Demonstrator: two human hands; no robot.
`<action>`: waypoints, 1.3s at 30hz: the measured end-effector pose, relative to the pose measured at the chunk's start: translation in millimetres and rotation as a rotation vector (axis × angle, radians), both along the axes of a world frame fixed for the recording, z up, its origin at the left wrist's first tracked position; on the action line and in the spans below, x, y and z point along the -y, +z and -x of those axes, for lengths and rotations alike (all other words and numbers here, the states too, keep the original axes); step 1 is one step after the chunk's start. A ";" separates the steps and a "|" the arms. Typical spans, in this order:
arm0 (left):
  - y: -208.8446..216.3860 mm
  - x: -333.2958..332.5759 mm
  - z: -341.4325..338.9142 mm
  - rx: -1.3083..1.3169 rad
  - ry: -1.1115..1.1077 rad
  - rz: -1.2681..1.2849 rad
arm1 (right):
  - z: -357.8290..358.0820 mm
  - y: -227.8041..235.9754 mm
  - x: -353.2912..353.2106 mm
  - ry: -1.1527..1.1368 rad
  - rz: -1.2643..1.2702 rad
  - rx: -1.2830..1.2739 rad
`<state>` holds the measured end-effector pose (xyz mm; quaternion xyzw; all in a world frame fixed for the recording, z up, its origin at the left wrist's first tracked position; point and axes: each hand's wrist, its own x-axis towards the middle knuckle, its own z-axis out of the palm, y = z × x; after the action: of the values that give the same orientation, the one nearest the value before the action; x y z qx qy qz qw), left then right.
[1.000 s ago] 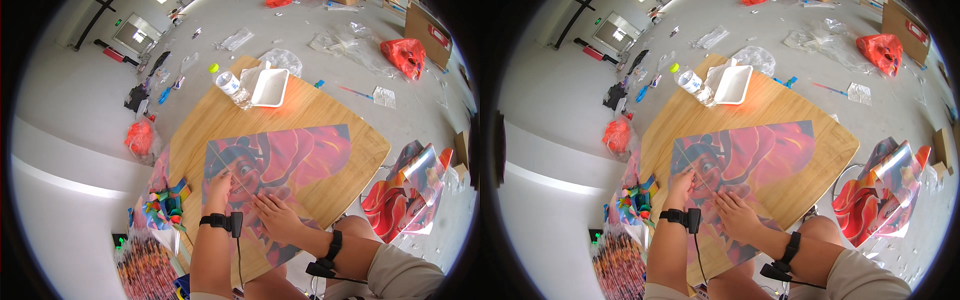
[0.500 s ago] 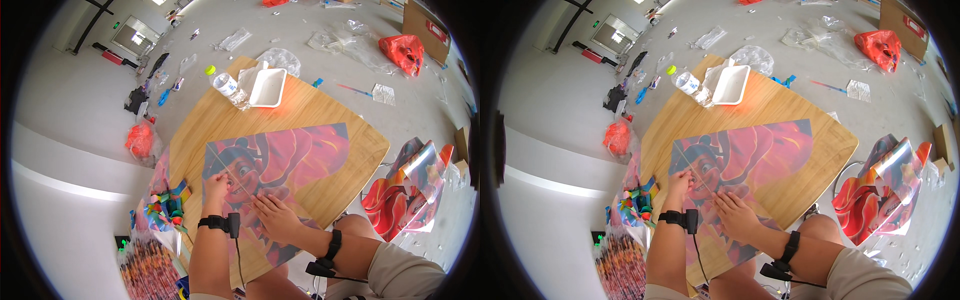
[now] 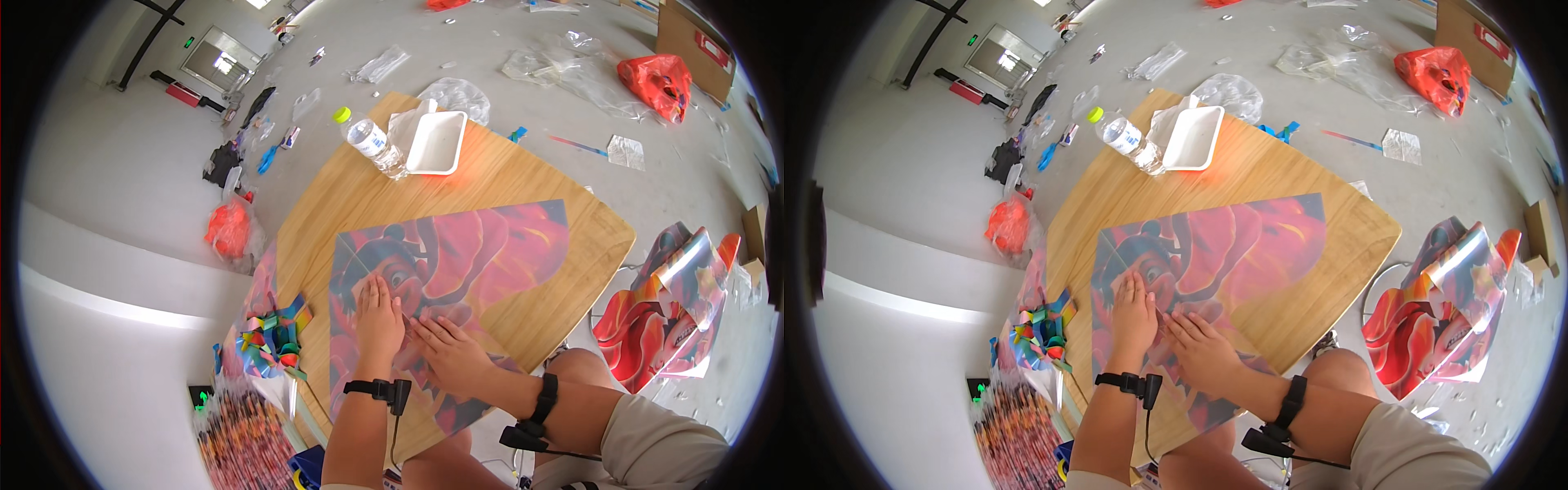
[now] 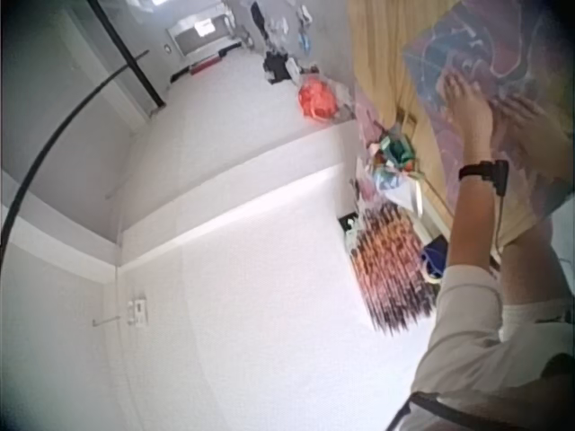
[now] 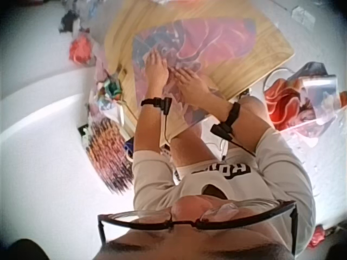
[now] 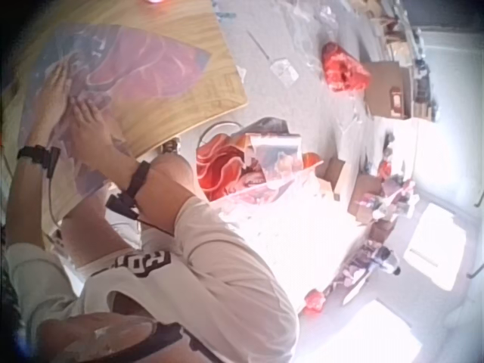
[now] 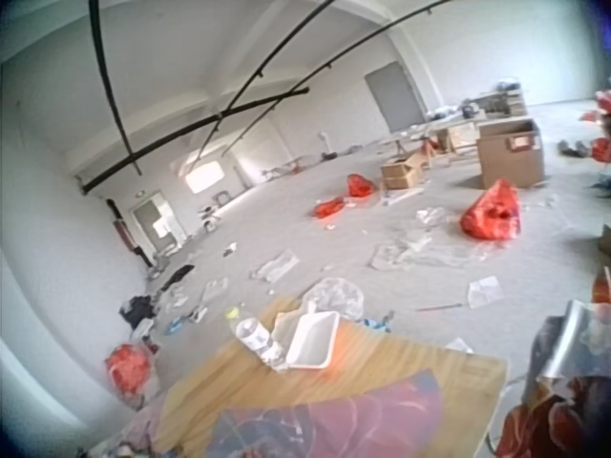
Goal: Assembling a kite by attaching support sticks and string.
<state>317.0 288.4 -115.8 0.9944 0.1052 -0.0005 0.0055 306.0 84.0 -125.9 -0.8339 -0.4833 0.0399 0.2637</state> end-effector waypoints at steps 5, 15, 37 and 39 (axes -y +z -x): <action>-26.3 -3.8 7.7 0.096 -0.019 -0.007 | 0.3 -3.6 1.4 -0.013 -0.055 -0.006; -24.4 2.7 15.7 0.088 0.108 0.041 | 3.4 -5.6 8.9 -0.015 -0.043 -0.007; -37.8 133.6 136.0 0.162 0.153 -0.002 | 35.2 8.9 111.4 0.350 0.422 -0.129; -34.9 151.9 154.2 0.146 0.064 0.057 | 50.4 -7.1 143.3 0.357 0.378 -0.253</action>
<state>162.7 136.5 -150.7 0.9874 0.1364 0.0693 0.0416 255.6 -59.3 -132.9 -0.7583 -0.5698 0.2788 0.1503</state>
